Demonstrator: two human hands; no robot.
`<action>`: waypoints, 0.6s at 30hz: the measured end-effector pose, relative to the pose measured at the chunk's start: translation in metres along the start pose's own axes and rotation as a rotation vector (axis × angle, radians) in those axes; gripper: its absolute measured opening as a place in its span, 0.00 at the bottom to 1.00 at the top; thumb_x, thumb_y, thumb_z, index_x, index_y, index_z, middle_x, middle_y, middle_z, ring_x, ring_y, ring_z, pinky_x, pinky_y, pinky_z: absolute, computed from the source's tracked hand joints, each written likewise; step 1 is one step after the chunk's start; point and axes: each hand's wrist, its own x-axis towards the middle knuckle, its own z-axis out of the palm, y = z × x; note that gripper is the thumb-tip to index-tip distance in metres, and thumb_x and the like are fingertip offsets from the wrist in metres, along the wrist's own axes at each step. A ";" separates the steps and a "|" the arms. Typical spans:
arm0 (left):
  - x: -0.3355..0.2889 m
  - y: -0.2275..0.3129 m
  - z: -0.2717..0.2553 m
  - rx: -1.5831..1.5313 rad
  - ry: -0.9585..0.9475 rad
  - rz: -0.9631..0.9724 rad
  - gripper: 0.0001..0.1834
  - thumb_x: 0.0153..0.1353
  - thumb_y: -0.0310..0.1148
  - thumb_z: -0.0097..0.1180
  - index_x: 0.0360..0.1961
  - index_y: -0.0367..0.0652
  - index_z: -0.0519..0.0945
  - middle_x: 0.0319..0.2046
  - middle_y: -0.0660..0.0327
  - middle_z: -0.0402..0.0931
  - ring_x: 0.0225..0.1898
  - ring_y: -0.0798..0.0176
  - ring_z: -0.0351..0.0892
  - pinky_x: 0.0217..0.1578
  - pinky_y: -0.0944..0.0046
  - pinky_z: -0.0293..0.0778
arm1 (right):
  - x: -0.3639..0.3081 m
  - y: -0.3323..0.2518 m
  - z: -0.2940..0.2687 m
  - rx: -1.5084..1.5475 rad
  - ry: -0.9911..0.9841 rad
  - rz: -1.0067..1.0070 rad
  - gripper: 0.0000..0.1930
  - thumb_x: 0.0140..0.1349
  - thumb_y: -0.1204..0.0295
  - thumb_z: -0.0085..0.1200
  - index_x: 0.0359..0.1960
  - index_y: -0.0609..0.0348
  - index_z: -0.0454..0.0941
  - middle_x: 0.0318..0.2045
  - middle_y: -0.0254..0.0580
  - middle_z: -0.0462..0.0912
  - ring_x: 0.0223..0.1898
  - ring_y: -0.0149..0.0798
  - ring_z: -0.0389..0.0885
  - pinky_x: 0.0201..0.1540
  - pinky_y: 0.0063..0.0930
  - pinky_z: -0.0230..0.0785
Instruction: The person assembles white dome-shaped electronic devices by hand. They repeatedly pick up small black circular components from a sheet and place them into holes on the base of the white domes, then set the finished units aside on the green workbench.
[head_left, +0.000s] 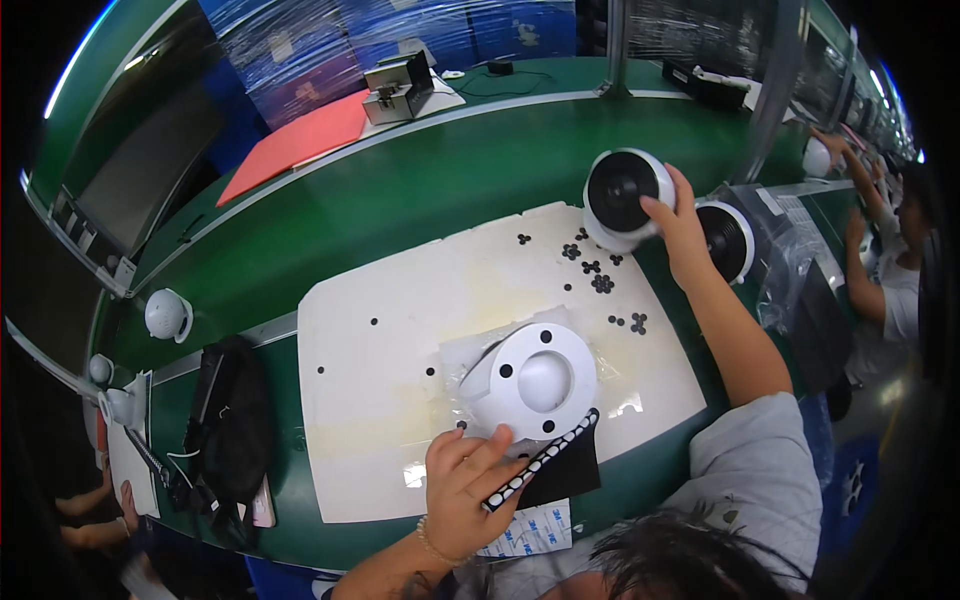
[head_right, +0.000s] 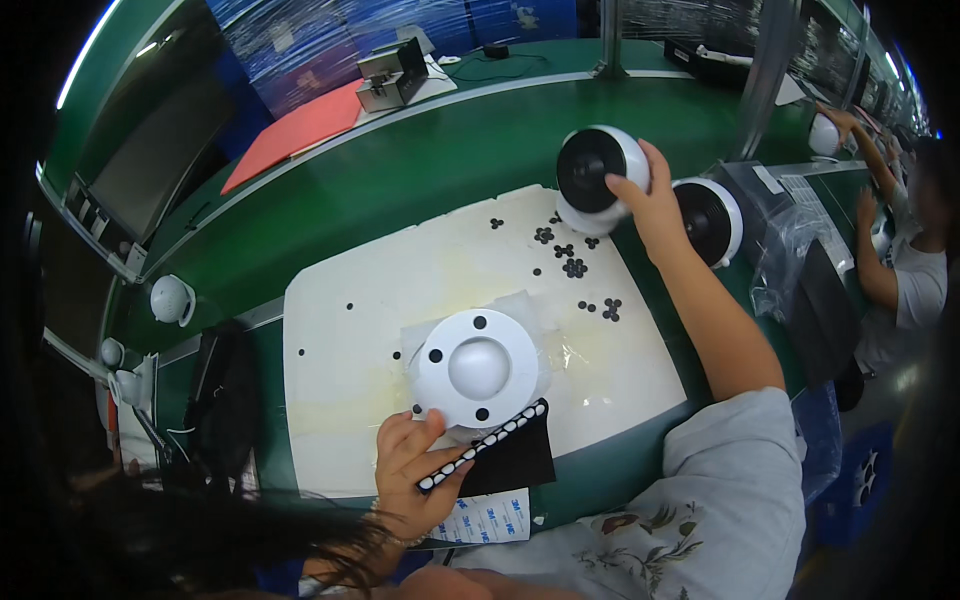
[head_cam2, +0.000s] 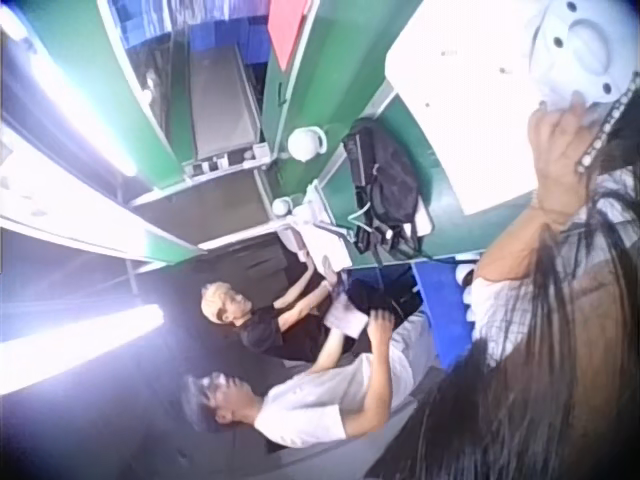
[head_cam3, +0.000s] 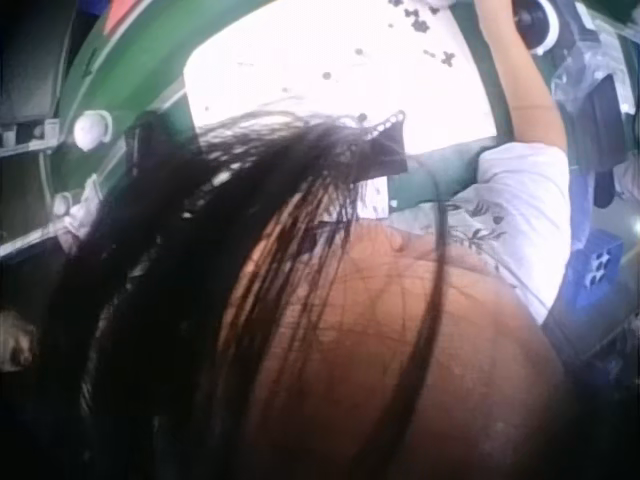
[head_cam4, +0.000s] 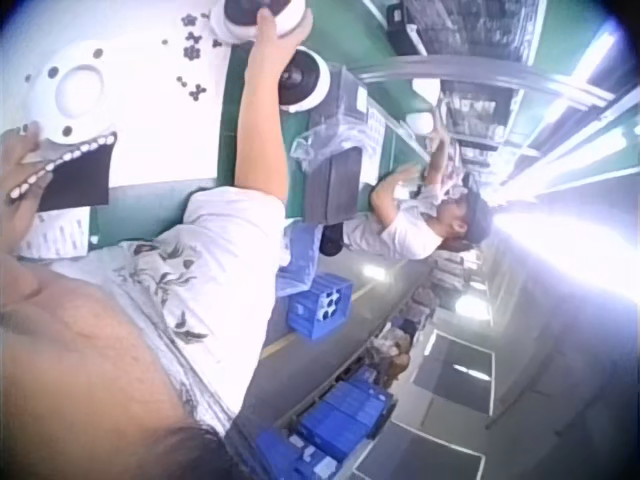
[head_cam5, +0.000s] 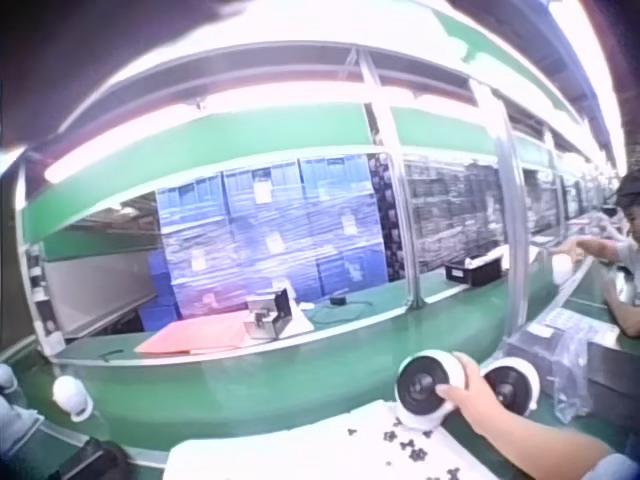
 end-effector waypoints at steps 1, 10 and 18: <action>0.000 0.001 0.000 -0.003 0.010 0.007 0.14 0.37 0.27 0.61 0.30 0.45 0.80 0.52 0.62 0.69 0.39 0.62 0.69 0.48 0.54 0.58 | -0.014 -0.002 -0.012 0.034 -0.044 0.015 0.37 0.46 0.69 0.58 0.59 0.57 0.54 0.53 0.49 0.63 0.54 0.42 0.62 0.57 0.30 0.52; 0.003 0.001 0.004 0.000 0.033 0.023 0.13 0.34 0.26 0.62 0.28 0.42 0.80 0.52 0.60 0.68 0.38 0.60 0.69 0.48 0.54 0.59 | -0.102 -0.058 -0.011 -0.559 -0.276 -0.672 0.33 0.46 0.72 0.57 0.56 0.58 0.58 0.59 0.52 0.55 0.62 0.50 0.51 0.61 0.40 0.44; 0.001 -0.003 0.008 -0.024 0.034 0.025 0.14 0.33 0.25 0.62 0.27 0.42 0.80 0.54 0.58 0.66 0.36 0.58 0.70 0.47 0.53 0.59 | -0.122 -0.092 0.050 -0.437 -1.055 -0.596 0.09 0.45 0.67 0.58 0.29 0.53 0.79 0.60 0.45 0.56 0.65 0.56 0.39 0.58 0.61 0.36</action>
